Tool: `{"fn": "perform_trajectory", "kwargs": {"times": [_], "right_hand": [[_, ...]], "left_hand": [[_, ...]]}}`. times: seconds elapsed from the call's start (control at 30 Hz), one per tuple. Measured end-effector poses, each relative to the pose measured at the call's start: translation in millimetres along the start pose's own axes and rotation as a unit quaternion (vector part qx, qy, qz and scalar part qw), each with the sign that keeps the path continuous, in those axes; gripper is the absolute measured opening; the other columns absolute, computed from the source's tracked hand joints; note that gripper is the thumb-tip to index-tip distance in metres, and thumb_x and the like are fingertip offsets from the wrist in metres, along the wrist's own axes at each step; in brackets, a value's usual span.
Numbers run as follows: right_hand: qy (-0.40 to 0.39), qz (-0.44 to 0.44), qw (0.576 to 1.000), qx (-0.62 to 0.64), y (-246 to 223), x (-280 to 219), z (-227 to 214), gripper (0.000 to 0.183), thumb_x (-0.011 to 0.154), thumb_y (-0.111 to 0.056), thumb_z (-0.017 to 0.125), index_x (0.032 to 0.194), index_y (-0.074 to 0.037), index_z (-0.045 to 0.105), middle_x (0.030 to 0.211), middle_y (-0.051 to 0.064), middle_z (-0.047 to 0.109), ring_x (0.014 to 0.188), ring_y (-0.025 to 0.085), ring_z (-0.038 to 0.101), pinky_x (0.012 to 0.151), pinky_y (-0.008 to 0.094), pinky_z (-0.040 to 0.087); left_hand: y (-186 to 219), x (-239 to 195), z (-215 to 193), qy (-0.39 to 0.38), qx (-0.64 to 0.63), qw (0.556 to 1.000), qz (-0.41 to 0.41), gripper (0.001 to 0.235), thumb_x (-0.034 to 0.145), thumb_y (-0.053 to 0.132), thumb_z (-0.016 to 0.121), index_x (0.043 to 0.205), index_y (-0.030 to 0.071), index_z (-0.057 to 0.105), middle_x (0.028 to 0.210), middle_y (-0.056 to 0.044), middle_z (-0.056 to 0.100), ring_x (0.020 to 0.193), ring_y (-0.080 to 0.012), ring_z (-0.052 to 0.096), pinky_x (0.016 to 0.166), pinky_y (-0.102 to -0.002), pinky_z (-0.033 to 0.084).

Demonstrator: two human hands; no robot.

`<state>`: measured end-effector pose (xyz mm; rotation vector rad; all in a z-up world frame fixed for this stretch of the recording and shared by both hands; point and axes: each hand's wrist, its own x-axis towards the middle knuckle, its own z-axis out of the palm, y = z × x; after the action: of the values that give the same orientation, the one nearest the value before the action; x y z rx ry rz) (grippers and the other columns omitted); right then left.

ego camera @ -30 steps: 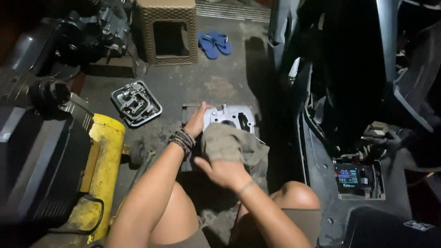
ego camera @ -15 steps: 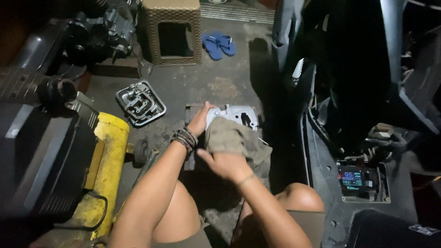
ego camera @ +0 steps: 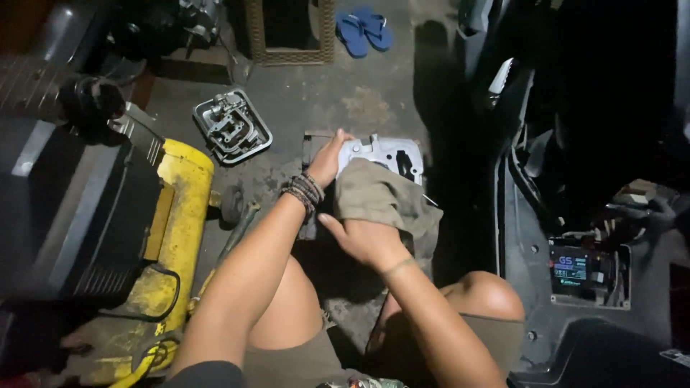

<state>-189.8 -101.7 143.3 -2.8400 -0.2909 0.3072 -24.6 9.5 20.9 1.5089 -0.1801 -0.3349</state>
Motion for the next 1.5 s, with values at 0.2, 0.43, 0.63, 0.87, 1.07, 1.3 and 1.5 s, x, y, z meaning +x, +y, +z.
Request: {"fn": "perform_trajectory", "kwargs": {"times": [0.2,0.43,0.63,0.87,1.07,1.3,1.5], "right_hand": [[0.006,-0.012,1.000,-0.018,-5,-22,3,0.087,0.099,-0.070,0.040,0.157,-0.005,0.036,0.157,0.024,0.040,0.149,0.038,0.034,0.125,0.054,0.016],[0.007,0.008,0.999,0.044,0,2,5,0.085,0.101,-0.070,0.034,0.157,-0.006,0.038,0.158,0.021,0.042,0.148,0.037,0.036,0.125,0.054,0.018],[0.016,-0.001,0.999,0.034,-3,32,-16,0.084,0.100,-0.069,0.029,0.156,-0.008,0.039,0.158,0.018,0.044,0.149,0.033,0.037,0.126,0.054,0.019],[0.200,-0.112,0.972,0.049,-6,-18,6,0.060,0.097,-0.046,0.056,0.135,0.000,0.057,0.134,0.025,0.061,0.119,0.047,0.055,0.107,0.050,0.037],[-0.084,0.035,0.991,0.100,-33,34,-72,0.089,0.100,-0.069,0.017,0.148,-0.002,0.049,0.148,0.023,0.054,0.144,0.035,0.044,0.125,0.055,0.025],[-0.048,0.035,0.994,0.094,-33,-1,-69,0.085,0.103,-0.066,0.025,0.157,-0.001,0.036,0.158,0.022,0.042,0.148,0.038,0.037,0.126,0.055,0.018],[-0.033,-0.001,0.993,0.111,-30,29,-92,0.086,0.100,-0.063,0.029,0.156,0.002,0.032,0.161,0.026,0.035,0.152,0.039,0.029,0.127,0.054,0.015]], "left_hand": [[19,-8,7,0.029,-0.040,0.998,-0.033,0.062,0.112,0.052,0.028,0.128,0.007,0.068,0.134,-0.022,0.063,0.137,-0.0361,0.049,0.122,-0.048,0.028],[46,-20,12,-0.006,-0.078,0.997,0.002,0.070,0.109,0.060,0.023,0.134,0.014,0.070,0.136,-0.016,0.066,0.137,-0.0288,0.049,0.124,-0.041,0.028],[44,-17,7,-0.021,-0.140,0.990,-0.027,0.080,0.101,0.075,0.023,0.145,0.019,0.058,0.156,-0.021,0.044,0.150,-0.0360,0.029,0.130,-0.045,0.014],[34,-2,2,-0.039,-0.081,0.996,-0.016,0.095,0.093,0.071,0.010,0.138,0.005,0.061,0.151,-0.022,0.053,0.144,-0.0301,0.043,0.123,-0.041,0.024],[25,1,-5,-0.063,-0.186,0.979,-0.051,0.092,0.096,0.083,0.014,0.144,0.019,0.060,0.123,-0.027,0.069,0.130,-0.0334,0.056,0.120,-0.041,0.038],[37,-7,-1,-0.053,-0.155,0.983,-0.082,0.091,0.095,0.083,0.014,0.146,0.023,0.059,0.156,-0.019,0.045,0.151,-0.0361,0.028,0.129,-0.044,0.019],[55,-8,7,-0.051,-0.212,0.961,-0.168,0.097,0.090,0.087,0.015,0.144,0.020,0.061,0.138,-0.024,0.062,0.134,-0.0352,0.054,0.118,-0.044,0.041]]}}
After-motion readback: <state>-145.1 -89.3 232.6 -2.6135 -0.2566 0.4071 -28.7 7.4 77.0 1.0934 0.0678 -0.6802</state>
